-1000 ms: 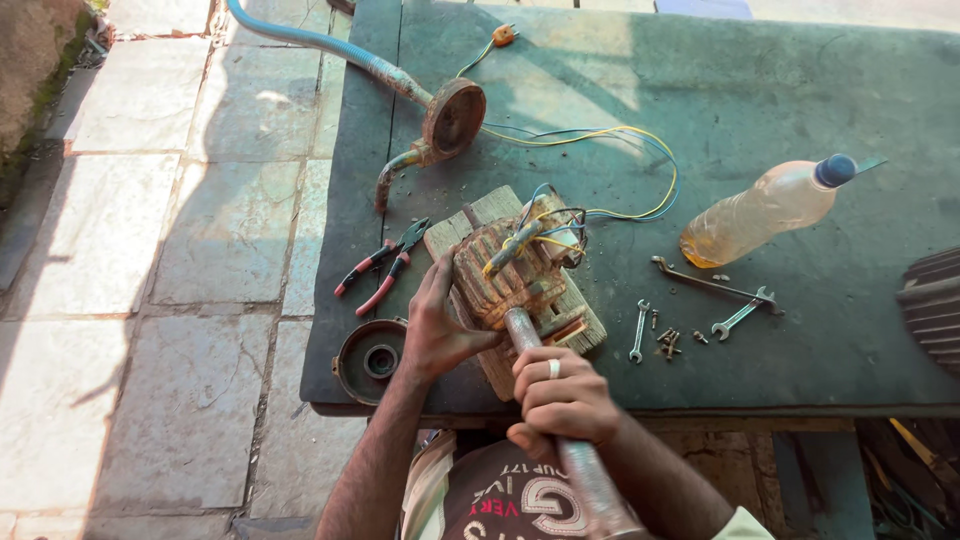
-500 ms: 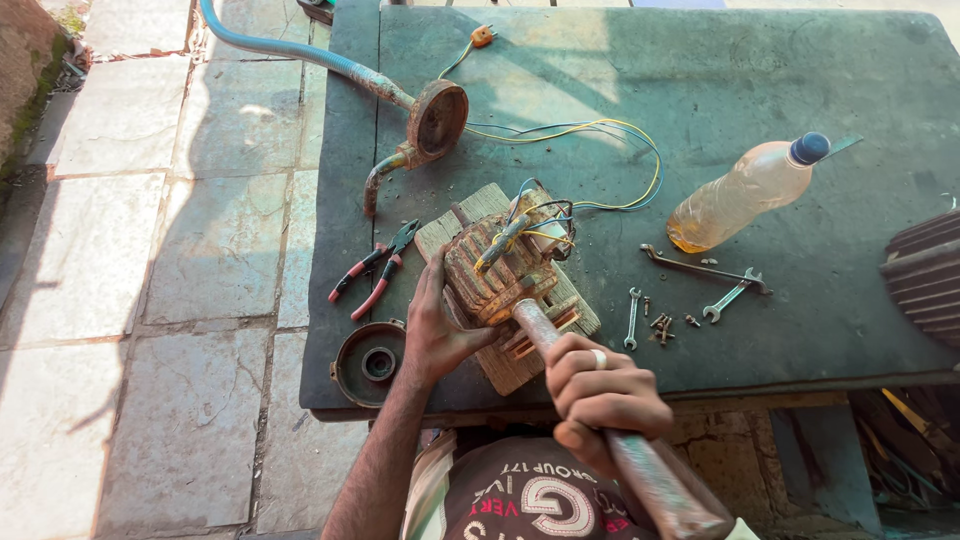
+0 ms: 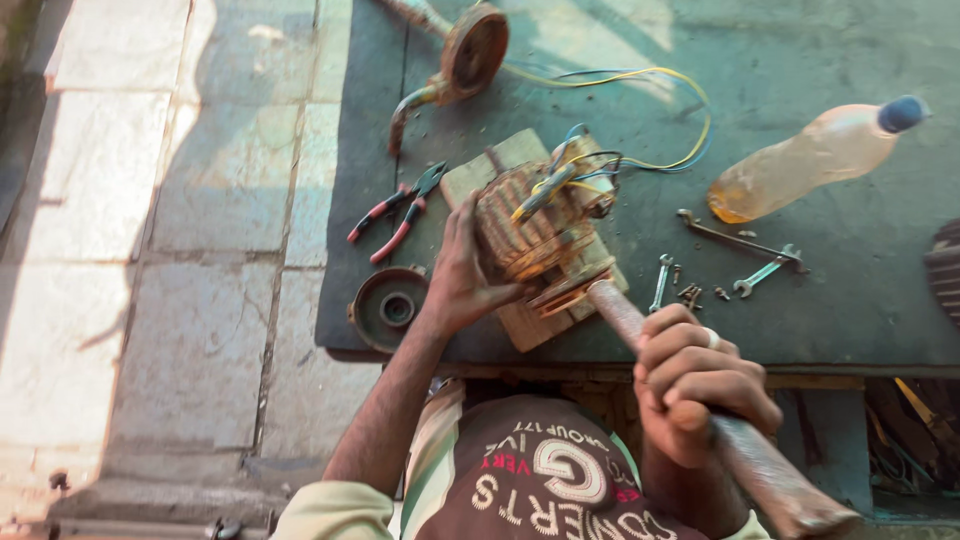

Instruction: The person retrieves a metal pipe from a drawer and uses it to hammer a component off the shaft of a disassembled electric motor. They then use pliers to adjust wires and a screwdriver to work on the motor's internal components.

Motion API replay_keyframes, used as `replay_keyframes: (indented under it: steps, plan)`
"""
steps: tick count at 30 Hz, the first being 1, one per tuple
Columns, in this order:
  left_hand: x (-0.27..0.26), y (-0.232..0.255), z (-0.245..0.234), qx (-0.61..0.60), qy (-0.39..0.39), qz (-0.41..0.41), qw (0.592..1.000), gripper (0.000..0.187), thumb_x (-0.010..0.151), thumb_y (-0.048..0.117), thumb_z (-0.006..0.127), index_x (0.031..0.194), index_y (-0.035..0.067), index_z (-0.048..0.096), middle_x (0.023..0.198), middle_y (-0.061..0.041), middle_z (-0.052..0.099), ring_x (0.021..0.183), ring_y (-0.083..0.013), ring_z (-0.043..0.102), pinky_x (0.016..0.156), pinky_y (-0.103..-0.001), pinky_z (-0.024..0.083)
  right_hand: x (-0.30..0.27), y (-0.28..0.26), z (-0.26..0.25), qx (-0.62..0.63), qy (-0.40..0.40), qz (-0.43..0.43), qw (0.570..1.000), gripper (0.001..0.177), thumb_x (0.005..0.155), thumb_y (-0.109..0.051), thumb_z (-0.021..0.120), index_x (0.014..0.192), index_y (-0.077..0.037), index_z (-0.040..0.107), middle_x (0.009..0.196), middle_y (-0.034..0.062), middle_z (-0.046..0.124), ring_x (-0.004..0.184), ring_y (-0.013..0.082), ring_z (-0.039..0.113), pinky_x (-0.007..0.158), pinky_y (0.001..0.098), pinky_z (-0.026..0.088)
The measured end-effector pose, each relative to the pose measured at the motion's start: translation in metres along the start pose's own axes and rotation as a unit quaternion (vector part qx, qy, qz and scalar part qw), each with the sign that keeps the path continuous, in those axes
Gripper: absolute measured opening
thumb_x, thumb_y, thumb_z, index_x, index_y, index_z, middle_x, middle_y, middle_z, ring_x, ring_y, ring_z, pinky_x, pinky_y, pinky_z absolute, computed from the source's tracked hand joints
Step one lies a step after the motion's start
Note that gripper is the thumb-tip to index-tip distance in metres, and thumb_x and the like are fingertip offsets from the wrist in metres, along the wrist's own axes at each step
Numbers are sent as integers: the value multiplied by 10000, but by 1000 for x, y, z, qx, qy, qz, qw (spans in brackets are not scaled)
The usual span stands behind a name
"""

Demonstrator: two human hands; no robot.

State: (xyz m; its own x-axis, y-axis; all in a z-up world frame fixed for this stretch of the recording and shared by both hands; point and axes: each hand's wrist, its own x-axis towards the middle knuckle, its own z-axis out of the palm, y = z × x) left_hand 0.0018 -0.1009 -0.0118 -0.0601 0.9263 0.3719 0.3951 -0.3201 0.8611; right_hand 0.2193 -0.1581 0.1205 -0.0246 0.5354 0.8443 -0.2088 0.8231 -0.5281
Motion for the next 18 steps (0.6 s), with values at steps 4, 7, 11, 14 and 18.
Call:
replay_keyframes:
  steps: [4, 7, 11, 14, 18]
  plan:
    - [0, -4, 2, 4, 10, 16, 1000, 1360, 591, 342, 1010, 1601, -20, 174, 1554, -250, 325, 1479, -420, 368, 1235, -469, 360, -8, 1, 0, 15, -9, -35, 999, 393, 957, -301, 718, 724, -89, 483, 503, -4, 513, 461, 136, 545, 598, 361, 516]
    - [-3, -5, 4, 8, 27, 26, 999, 1343, 582, 334, 1021, 1593, -3, 204, 1508, -237, 327, 1449, -420, 382, 1220, -471, 383, -6, -7, 8, -22, -77, 32, 996, 406, 967, -283, 727, 715, -59, 500, 542, 37, 520, 499, 170, 527, 578, 364, 509]
    - [0, -6, 0, 19, 11, -10, 1000, 1316, 566, 326, 1012, 1589, 22, 242, 1431, -202, 393, 1384, -372, 464, 1171, -463, 455, 20, -30, 27, -105, -90, 1, 990, 385, 903, -212, 765, 670, -123, 472, 516, 15, 513, 473, 142, 535, 622, 410, 547]
    - [3, -6, -1, 25, 10, -6, 1000, 1290, 558, 314, 1005, 1587, 30, 281, 1380, -192, 417, 1339, -352, 501, 1141, -448, 496, 29, -39, 31, -211, -127, -3, 969, 381, 878, -133, 780, 664, -207, 473, 524, 5, 537, 479, 145, 562, 675, 441, 566]
    - [2, -5, -4, 51, 14, 1, 999, 1295, 520, 316, 1005, 1570, 16, 308, 1344, -192, 444, 1282, -355, 539, 1090, -444, 520, 6, 20, 30, -91, -145, 11, 985, 183, 920, -115, 678, 831, -54, 531, 638, 67, 555, 609, 256, 613, 825, 515, 577]
